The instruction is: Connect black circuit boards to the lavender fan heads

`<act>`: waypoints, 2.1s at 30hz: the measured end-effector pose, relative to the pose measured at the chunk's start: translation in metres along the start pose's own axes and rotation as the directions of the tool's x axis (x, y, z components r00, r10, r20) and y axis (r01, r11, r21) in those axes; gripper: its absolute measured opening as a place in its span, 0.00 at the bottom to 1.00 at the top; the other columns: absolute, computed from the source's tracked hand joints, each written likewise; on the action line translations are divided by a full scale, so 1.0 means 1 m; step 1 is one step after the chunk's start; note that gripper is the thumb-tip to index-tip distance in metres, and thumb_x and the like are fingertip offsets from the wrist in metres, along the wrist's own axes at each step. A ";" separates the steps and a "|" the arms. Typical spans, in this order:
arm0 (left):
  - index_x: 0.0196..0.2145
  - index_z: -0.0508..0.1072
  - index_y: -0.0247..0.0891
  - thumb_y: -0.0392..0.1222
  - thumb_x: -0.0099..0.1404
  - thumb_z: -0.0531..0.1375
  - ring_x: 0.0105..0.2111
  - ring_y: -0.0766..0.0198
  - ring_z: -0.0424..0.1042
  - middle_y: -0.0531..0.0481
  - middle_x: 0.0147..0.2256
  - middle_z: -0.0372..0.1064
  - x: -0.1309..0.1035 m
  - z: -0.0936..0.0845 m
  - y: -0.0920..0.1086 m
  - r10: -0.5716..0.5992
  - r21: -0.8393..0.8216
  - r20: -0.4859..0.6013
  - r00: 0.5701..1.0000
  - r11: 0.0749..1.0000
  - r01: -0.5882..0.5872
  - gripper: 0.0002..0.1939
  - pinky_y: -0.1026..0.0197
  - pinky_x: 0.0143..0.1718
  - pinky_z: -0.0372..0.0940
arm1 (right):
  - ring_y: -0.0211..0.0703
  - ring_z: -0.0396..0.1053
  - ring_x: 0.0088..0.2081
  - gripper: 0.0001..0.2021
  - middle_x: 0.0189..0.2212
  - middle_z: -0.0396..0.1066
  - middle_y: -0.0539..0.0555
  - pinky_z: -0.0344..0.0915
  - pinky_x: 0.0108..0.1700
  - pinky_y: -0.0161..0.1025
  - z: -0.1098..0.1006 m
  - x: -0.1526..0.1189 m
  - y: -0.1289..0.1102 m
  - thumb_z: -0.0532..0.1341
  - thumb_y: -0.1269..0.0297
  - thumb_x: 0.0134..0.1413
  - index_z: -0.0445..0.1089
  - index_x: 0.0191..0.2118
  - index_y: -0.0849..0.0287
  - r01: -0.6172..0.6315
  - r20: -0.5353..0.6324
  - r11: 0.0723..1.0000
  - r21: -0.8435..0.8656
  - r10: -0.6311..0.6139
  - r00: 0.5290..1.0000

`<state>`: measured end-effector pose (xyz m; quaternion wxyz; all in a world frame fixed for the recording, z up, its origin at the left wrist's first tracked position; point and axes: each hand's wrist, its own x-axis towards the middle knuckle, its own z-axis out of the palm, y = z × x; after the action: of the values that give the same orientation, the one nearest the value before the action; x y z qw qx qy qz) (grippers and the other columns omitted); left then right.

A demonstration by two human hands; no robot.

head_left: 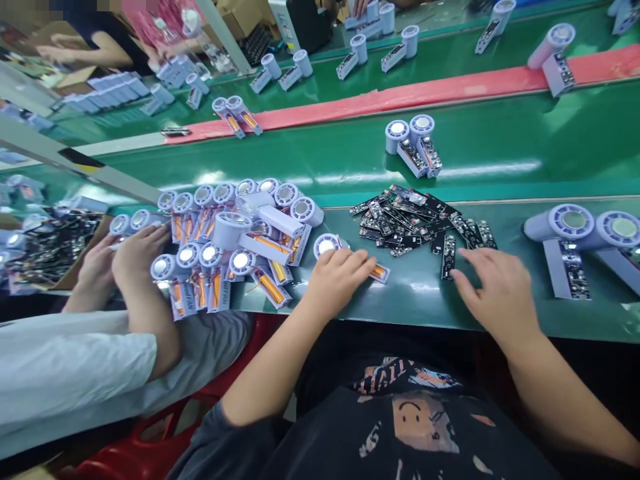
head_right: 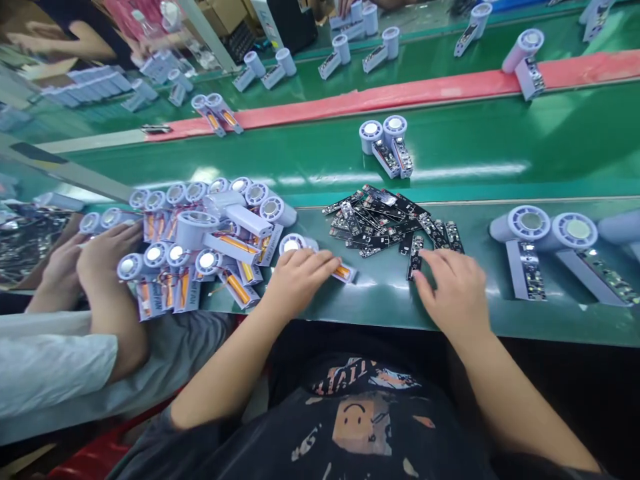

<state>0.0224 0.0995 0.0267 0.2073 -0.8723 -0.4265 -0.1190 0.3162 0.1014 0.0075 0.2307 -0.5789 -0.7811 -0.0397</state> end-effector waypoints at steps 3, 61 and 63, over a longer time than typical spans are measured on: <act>0.50 0.75 0.41 0.36 0.73 0.57 0.42 0.61 0.72 0.54 0.46 0.80 -0.009 -0.016 0.025 0.109 -0.125 -0.018 0.994 0.986 -0.110 0.12 0.55 0.45 0.61 | 0.57 0.71 0.40 0.20 0.43 0.74 0.65 0.66 0.39 0.48 0.010 0.002 -0.012 0.57 0.56 0.63 0.73 0.54 0.64 -0.052 0.151 0.998 -0.020 0.055 0.987; 0.39 0.77 0.38 0.36 0.63 0.62 0.31 0.63 0.75 0.48 0.34 0.78 -0.026 0.001 0.069 -0.655 -0.857 0.158 0.739 0.280 0.431 0.06 0.61 0.36 0.71 | 0.42 0.68 0.34 0.15 0.31 0.68 0.52 0.67 0.36 0.40 0.024 0.002 -0.088 0.68 0.47 0.52 0.77 0.33 0.55 -0.455 0.472 0.263 0.851 -0.004 0.881; 0.40 0.77 0.38 0.36 0.63 0.63 0.30 0.64 0.75 0.48 0.34 0.78 -0.030 -0.001 0.070 -0.677 -0.867 0.184 0.712 0.229 0.442 0.07 0.62 0.34 0.70 | 0.41 0.66 0.31 0.14 0.29 0.68 0.52 0.66 0.34 0.39 0.024 0.001 -0.089 0.67 0.49 0.55 0.78 0.34 0.55 -0.414 0.440 0.349 0.841 0.006 0.898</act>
<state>0.0596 0.0402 -0.0023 -0.2732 -0.6132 -0.5613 -0.4840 0.2265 0.0811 0.0051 0.3680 -0.4450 -0.6136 0.5386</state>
